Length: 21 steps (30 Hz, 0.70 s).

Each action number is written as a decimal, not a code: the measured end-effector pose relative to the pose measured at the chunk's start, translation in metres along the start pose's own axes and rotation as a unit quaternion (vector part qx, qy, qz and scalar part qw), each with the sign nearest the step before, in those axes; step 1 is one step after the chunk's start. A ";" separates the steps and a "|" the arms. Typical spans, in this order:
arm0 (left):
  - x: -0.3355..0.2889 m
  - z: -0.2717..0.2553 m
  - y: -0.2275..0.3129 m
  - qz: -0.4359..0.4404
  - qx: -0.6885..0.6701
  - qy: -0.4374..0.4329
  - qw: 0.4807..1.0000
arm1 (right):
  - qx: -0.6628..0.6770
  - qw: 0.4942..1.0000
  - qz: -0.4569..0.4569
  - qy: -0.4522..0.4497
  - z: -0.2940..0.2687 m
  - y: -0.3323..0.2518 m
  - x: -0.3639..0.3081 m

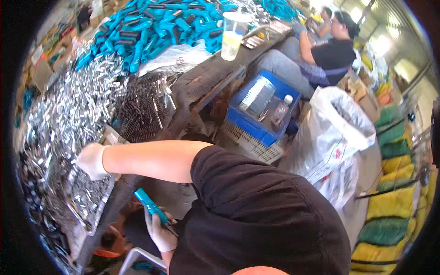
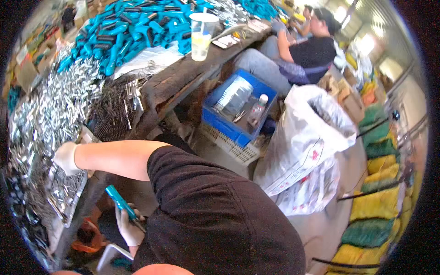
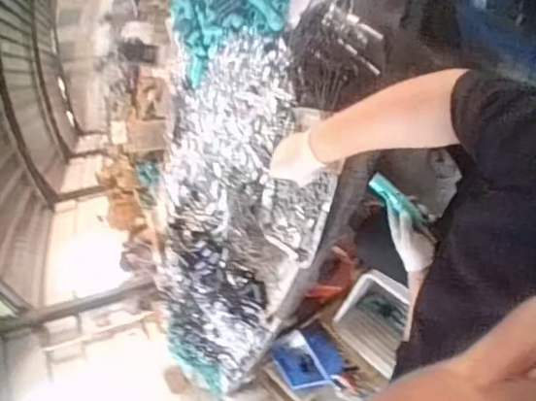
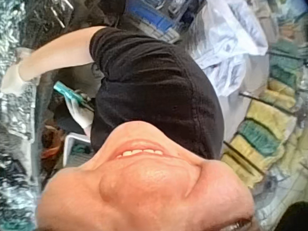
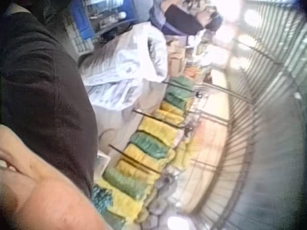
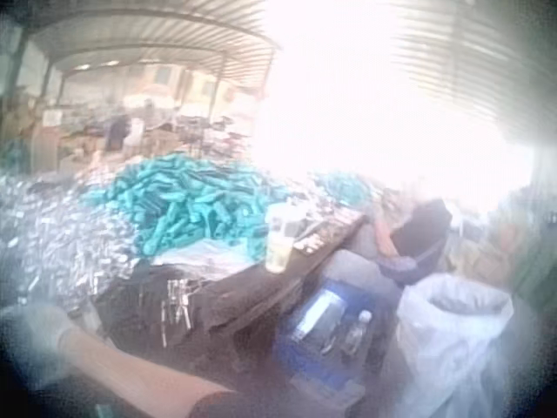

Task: The person assembles tools by connecting metal tubes, pins, and springs, inserting the mechanisms into plastic handles, and placing the assembled tools into a basket.

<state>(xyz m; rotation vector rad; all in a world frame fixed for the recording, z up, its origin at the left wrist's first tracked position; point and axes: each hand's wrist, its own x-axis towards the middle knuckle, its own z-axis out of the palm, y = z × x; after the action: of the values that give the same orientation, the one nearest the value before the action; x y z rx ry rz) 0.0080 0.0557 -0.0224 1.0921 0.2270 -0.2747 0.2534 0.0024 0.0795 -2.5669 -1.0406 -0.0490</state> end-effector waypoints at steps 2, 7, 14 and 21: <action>0.010 0.010 -0.006 -0.023 0.001 -0.040 0.999 | 0.046 0.994 0.014 0.096 -0.008 0.017 -0.015; 0.001 0.030 -0.008 -0.029 0.003 -0.050 0.998 | 0.138 0.974 0.006 0.181 -0.002 0.022 -0.058; -0.004 0.038 -0.016 -0.046 -0.017 -0.064 0.997 | 0.254 0.948 -0.012 0.193 -0.010 0.014 -0.139; 0.002 0.034 -0.017 -0.089 -0.117 -0.108 0.983 | 0.372 0.919 -0.025 0.129 -0.001 0.020 -0.240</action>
<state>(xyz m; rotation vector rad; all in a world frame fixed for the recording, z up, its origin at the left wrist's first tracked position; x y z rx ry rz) 0.0062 0.0175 -0.0218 0.8021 0.1585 -0.5116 0.0925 -0.1709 0.0342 -1.7875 -0.8134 -0.0007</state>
